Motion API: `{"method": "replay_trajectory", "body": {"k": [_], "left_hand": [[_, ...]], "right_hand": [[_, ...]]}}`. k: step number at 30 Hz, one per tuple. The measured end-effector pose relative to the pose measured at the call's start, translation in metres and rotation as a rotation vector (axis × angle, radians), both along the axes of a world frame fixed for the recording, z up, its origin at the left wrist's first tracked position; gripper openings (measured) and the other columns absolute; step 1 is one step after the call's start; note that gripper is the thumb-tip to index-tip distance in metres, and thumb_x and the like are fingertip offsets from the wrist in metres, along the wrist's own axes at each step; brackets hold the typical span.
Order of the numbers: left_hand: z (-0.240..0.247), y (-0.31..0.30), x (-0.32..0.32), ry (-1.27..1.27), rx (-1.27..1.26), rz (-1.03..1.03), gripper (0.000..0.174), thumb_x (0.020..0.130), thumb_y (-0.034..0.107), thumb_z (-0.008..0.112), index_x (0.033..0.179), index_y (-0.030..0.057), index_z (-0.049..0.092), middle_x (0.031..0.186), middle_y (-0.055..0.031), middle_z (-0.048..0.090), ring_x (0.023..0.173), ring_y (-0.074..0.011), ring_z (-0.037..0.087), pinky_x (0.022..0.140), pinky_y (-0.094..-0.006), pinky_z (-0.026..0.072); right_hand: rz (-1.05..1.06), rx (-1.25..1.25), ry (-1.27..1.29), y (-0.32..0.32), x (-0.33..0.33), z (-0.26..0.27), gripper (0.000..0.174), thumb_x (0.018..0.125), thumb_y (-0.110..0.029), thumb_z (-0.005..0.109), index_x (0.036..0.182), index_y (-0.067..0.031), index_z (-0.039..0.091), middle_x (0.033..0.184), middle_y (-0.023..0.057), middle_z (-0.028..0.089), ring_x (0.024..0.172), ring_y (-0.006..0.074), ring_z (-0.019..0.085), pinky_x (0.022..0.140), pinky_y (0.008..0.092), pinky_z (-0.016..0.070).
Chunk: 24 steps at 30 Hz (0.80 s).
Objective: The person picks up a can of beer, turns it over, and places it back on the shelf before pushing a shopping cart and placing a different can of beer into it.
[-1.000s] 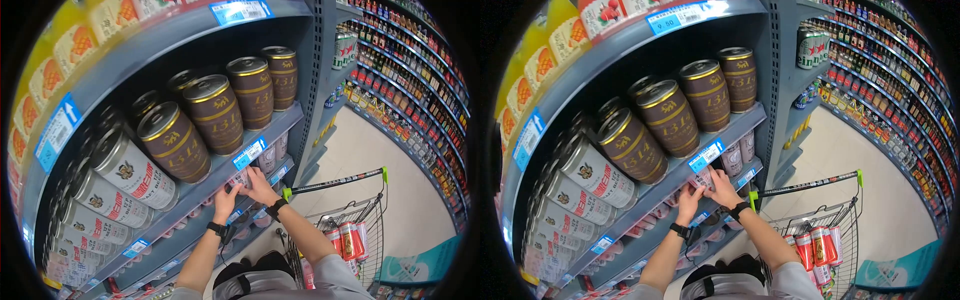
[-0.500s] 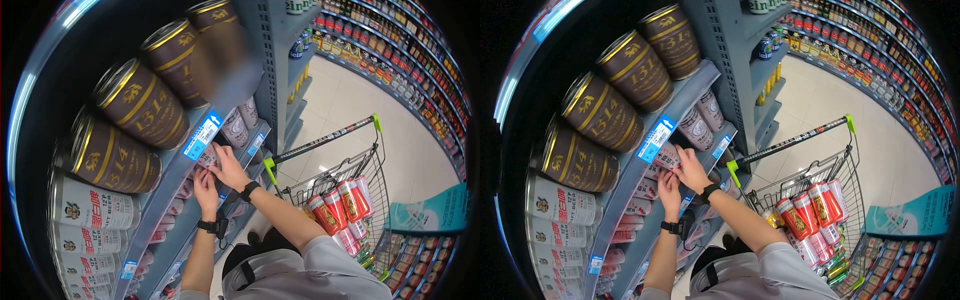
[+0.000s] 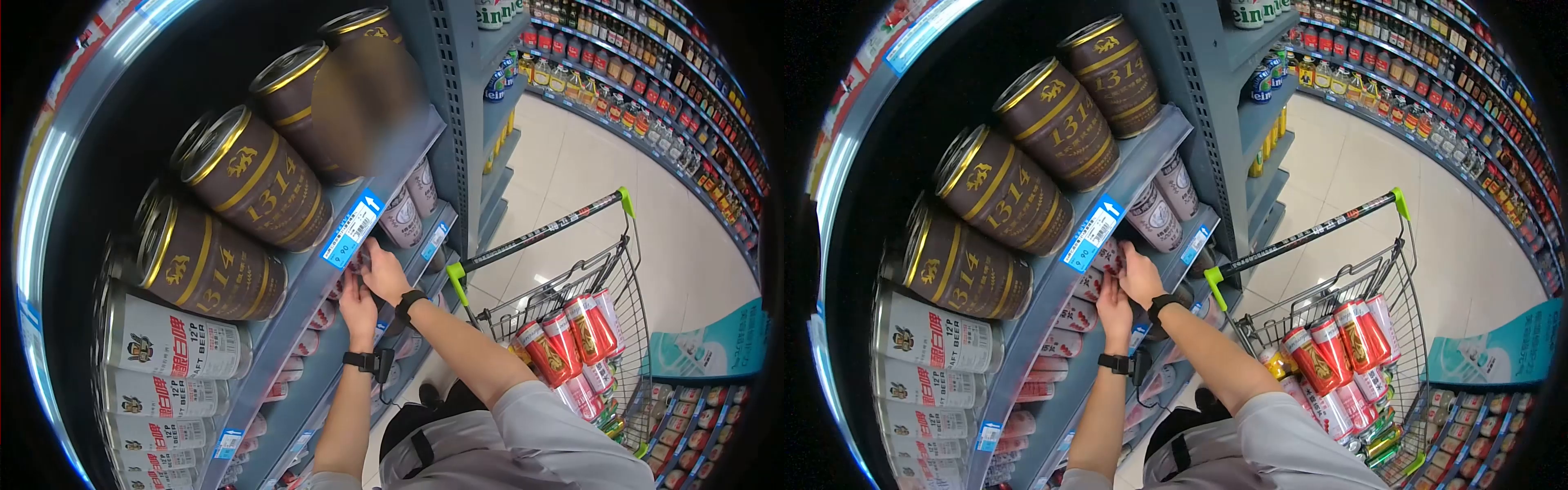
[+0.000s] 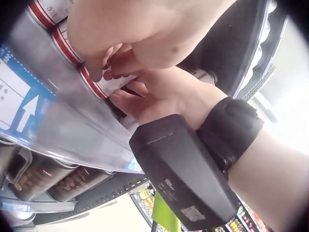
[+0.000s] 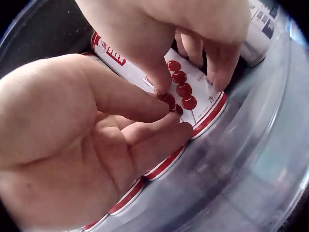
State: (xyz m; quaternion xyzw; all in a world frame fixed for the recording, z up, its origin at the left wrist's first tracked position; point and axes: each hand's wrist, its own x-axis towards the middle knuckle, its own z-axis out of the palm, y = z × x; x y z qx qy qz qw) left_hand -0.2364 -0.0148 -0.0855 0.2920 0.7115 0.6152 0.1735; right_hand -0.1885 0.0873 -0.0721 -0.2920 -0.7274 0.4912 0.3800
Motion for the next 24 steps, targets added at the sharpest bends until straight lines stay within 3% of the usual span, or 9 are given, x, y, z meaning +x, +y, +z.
{"method": "replay_trajectory", "body": {"k": [6, 8, 12, 14, 16, 18, 20, 23, 24], "left_hand": [[-0.003, 0.004, -0.007, 0.029, -0.006, 0.064, 0.057, 0.091, -0.011, 0.045, 0.147, -0.0086, 0.038, 0.145, -0.028, 0.051, 0.136, -0.031, 0.05, 0.113, -0.0363, 0.0388], [0.006, 0.002, -0.005, 0.166, -0.183, 0.058, 0.056, 0.091, -0.011, 0.046, 0.147, -0.0082, 0.039, 0.144, -0.0289, 0.05, 0.136, -0.0316, 0.05, 0.113, -0.0371, 0.0392], [0.006, 0.001, -0.007, 0.187, -0.199, 0.031, 0.058, 0.091, -0.011, 0.046, 0.148, -0.0069, 0.038, 0.145, -0.0294, 0.049, 0.137, -0.0314, 0.049, 0.112, -0.0376, 0.0398], [0.006, -0.002, -0.006, 0.012, -0.028, -0.005, 0.059, 0.091, -0.011, 0.047, 0.149, -0.0087, 0.035, 0.15, -0.0287, 0.044, 0.14, -0.0313, 0.046, 0.114, -0.0376, 0.0383], [0.007, -0.012, -0.005, -0.02, -0.016, -0.05, 0.059, 0.091, -0.011, 0.048, 0.149, -0.0095, 0.034, 0.152, -0.0278, 0.041, 0.141, -0.0315, 0.044, 0.115, -0.0373, 0.0372], [0.014, -0.021, 0.0, -0.056, -0.007, -0.1, 0.06, 0.091, -0.01, 0.049, 0.149, -0.0104, 0.032, 0.154, -0.027, 0.039, 0.143, -0.0317, 0.042, 0.115, -0.0371, 0.0362], [0.04, -0.032, 0.018, -0.181, -0.073, -0.209, 0.062, 0.091, -0.01, 0.049, 0.151, -0.008, 0.032, 0.158, -0.021, 0.036, 0.145, -0.0316, 0.038, 0.113, -0.0371, 0.0381], [0.059, -0.041, 0.048, -0.234, -0.043, -0.272, 0.059, 0.092, -0.007, 0.053, 0.149, -0.0033, 0.037, 0.153, -0.0191, 0.039, 0.138, -0.0305, 0.046, 0.106, -0.0371, 0.0454], [0.059, -0.041, 0.059, -0.232, -0.037, -0.277, 0.057, 0.093, -0.006, 0.053, 0.147, -0.0012, 0.038, 0.152, -0.0183, 0.04, 0.135, -0.0299, 0.049, 0.104, -0.0366, 0.0477]], "right_hand": [[0.106, 0.026, -0.026, 0.014, 0.001, 0.002, 0.054, 0.08, 0.0, 0.057, 0.134, -0.005, 0.05, 0.106, 0.0288, 0.066, 0.099, 0.0489, 0.062, 0.085, 0.0549, 0.0514], [-0.018, 0.196, -0.024, 0.015, 0.0, 0.005, 0.052, 0.081, 0.0, 0.053, 0.133, -0.0064, 0.053, 0.11, 0.0261, 0.066, 0.104, 0.0463, 0.062, 0.088, 0.0532, 0.0509], [0.081, 0.081, -0.126, 0.016, 0.007, 0.012, 0.053, 0.082, -0.001, 0.05, 0.135, -0.0069, 0.054, 0.116, 0.0248, 0.065, 0.106, 0.0435, 0.062, 0.091, 0.0515, 0.0507], [0.108, 0.111, -0.07, 0.015, 0.011, 0.006, 0.053, 0.083, -0.001, 0.051, 0.135, -0.0065, 0.054, 0.117, 0.0247, 0.065, 0.106, 0.0429, 0.062, 0.091, 0.0496, 0.0514], [0.128, 0.147, -0.015, 0.016, 0.023, 0.009, 0.053, 0.083, -0.001, 0.051, 0.136, -0.0061, 0.054, 0.119, 0.0246, 0.065, 0.106, 0.0423, 0.063, 0.092, 0.0478, 0.0521], [0.279, -0.031, -0.009, 0.013, 0.051, 0.026, 0.053, 0.083, -0.002, 0.053, 0.136, -0.0054, 0.054, 0.121, 0.026, 0.065, 0.105, 0.0405, 0.065, 0.091, 0.0429, 0.0534], [0.258, -0.039, 0.002, 0.007, 0.074, 0.033, 0.051, 0.085, -0.003, 0.055, 0.136, -0.006, 0.056, 0.117, 0.024, 0.068, 0.1, 0.0354, 0.069, 0.088, 0.0381, 0.0545], [0.178, -0.202, 0.083, -0.011, 0.125, 0.059, 0.049, 0.09, -0.003, 0.054, 0.139, -0.0075, 0.055, 0.112, 0.0151, 0.072, 0.091, 0.0215, 0.071, 0.084, 0.0332, 0.0554], [0.128, -0.206, 0.062, -0.015, 0.138, 0.055, 0.049, 0.09, -0.003, 0.054, 0.139, -0.0075, 0.055, 0.112, 0.0151, 0.072, 0.091, 0.0215, 0.071, 0.084, 0.0332, 0.0554]]}}
